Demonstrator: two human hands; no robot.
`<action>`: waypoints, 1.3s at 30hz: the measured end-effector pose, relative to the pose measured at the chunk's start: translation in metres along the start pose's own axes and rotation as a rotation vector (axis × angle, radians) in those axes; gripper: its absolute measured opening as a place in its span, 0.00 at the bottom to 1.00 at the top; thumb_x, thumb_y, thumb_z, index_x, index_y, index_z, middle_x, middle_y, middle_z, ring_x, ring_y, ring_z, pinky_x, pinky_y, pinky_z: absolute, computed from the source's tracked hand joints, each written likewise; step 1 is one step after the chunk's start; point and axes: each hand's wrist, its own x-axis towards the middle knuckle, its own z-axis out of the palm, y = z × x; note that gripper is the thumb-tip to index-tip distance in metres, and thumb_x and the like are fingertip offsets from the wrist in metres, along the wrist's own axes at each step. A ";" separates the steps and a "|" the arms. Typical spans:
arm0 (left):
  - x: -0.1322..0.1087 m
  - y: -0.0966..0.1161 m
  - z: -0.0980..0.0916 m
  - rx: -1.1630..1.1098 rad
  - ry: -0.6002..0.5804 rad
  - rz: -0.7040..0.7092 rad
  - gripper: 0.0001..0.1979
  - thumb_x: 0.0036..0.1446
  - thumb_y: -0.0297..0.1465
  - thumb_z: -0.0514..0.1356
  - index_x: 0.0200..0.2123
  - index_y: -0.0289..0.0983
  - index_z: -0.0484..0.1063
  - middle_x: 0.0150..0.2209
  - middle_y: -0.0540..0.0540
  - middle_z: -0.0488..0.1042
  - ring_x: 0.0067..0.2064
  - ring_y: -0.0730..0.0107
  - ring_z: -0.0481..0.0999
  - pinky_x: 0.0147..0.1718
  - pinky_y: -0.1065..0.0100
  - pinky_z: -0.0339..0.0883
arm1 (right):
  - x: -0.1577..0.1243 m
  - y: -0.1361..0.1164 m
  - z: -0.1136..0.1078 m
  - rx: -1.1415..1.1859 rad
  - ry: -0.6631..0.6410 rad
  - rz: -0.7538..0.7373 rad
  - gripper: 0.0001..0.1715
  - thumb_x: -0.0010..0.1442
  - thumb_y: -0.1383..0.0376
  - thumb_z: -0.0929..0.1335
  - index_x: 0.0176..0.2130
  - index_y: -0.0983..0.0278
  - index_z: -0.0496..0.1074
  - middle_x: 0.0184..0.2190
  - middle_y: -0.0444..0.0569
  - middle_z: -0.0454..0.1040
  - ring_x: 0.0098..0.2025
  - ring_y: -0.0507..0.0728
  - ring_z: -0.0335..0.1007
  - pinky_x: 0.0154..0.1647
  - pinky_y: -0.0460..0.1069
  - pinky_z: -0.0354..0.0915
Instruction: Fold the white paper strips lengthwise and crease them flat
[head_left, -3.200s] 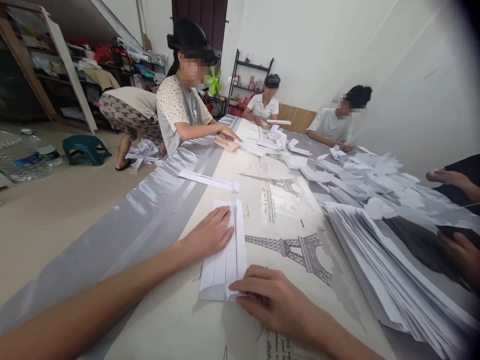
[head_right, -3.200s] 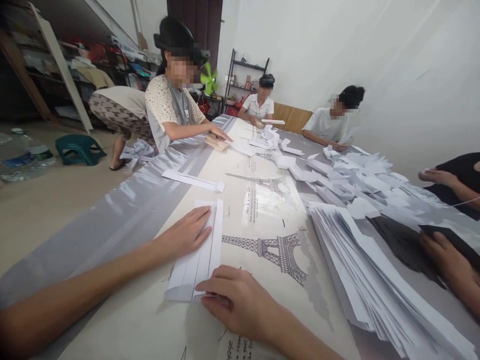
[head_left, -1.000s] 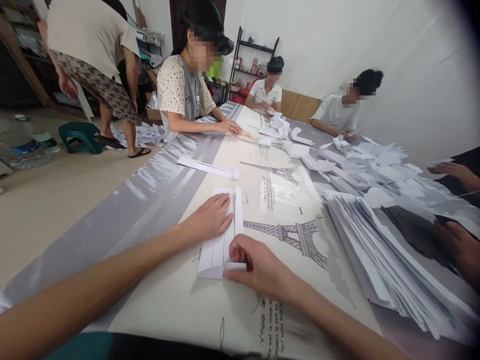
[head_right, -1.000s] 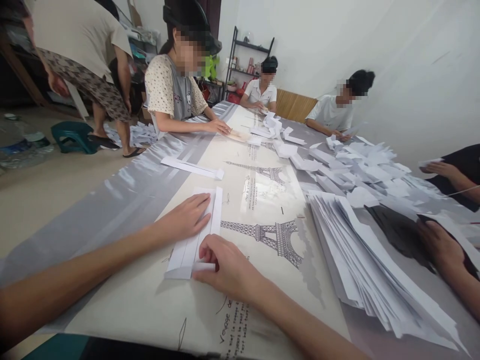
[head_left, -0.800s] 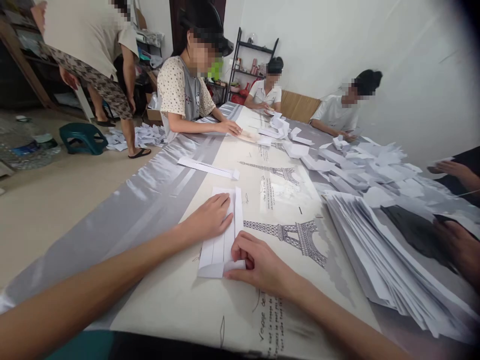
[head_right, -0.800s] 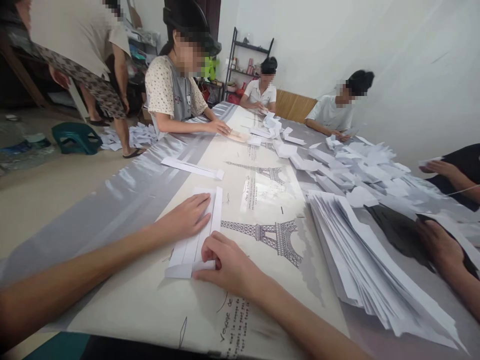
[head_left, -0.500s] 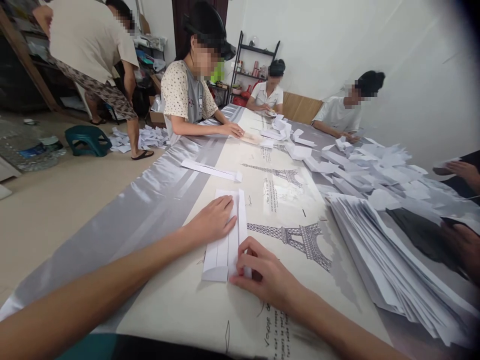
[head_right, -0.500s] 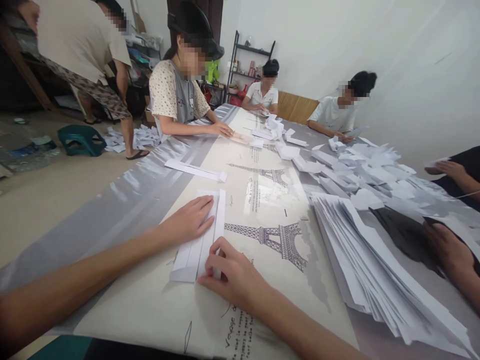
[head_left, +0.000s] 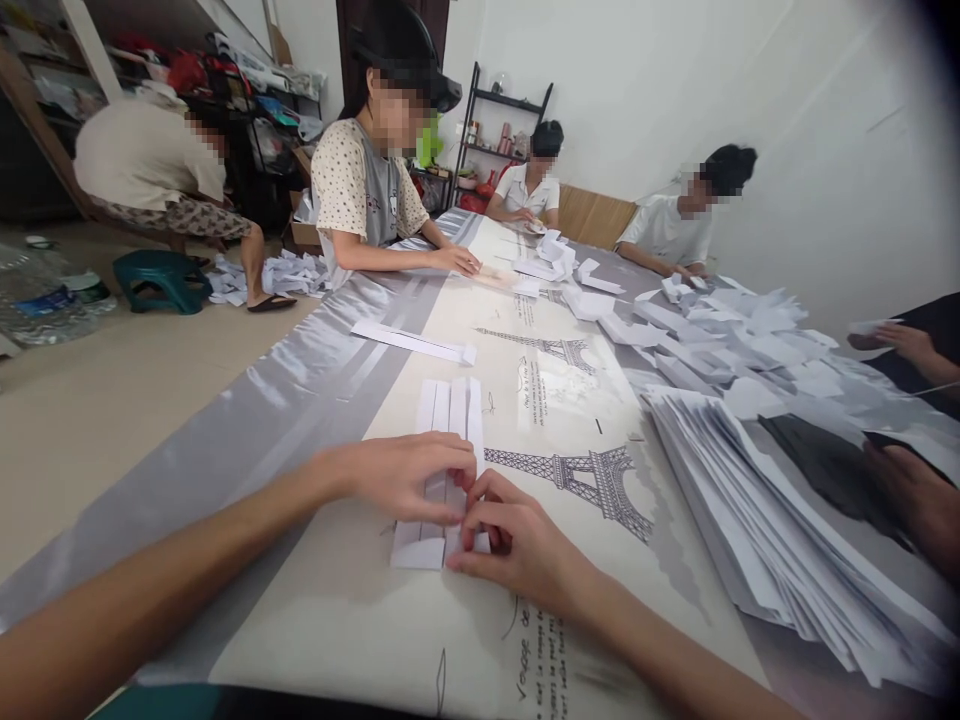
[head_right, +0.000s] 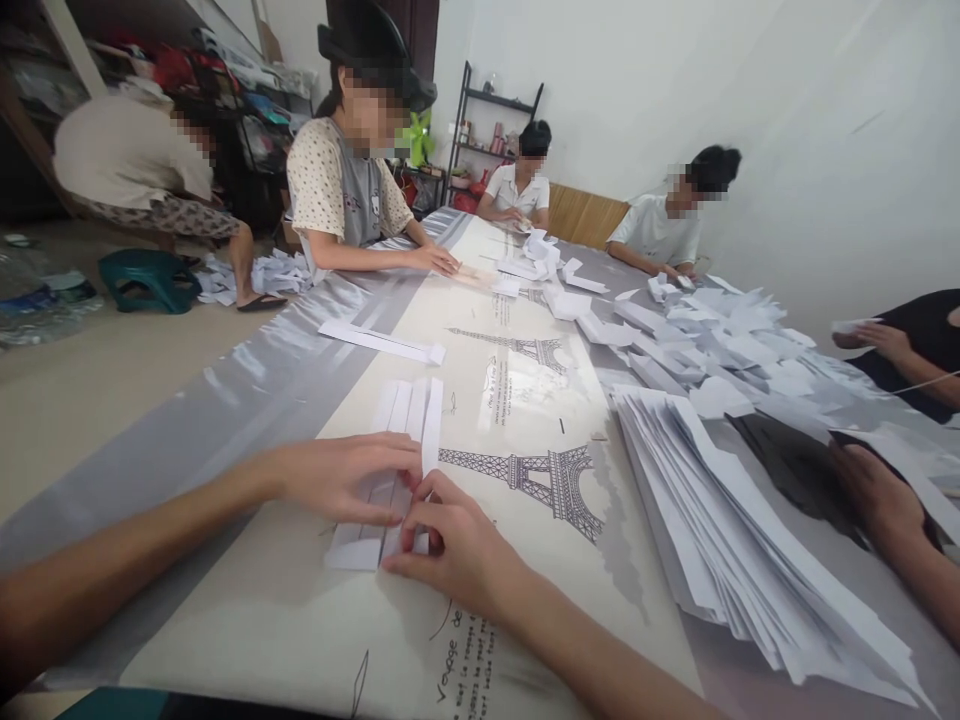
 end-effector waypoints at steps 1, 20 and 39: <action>-0.001 0.001 -0.001 -0.043 -0.031 -0.009 0.10 0.60 0.38 0.64 0.41 0.40 0.69 0.42 0.47 0.72 0.47 0.61 0.70 0.47 0.63 0.64 | 0.000 0.001 0.001 -0.001 0.005 -0.006 0.11 0.54 0.65 0.78 0.29 0.63 0.74 0.42 0.43 0.66 0.29 0.47 0.59 0.31 0.46 0.63; 0.004 -0.013 0.008 -0.177 -0.086 -0.070 0.16 0.58 0.43 0.65 0.37 0.41 0.64 0.42 0.49 0.68 0.48 0.59 0.64 0.46 0.61 0.58 | -0.012 -0.007 -0.021 -0.062 -0.081 -0.068 0.03 0.63 0.69 0.70 0.38 0.62 0.75 0.42 0.46 0.69 0.28 0.48 0.61 0.32 0.47 0.63; 0.003 -0.009 0.005 -0.146 -0.110 -0.106 0.16 0.59 0.44 0.65 0.37 0.40 0.64 0.41 0.48 0.67 0.47 0.59 0.63 0.44 0.63 0.59 | -0.021 -0.009 -0.021 0.216 -0.129 0.419 0.10 0.62 0.61 0.70 0.32 0.65 0.74 0.23 0.42 0.72 0.23 0.49 0.62 0.24 0.44 0.56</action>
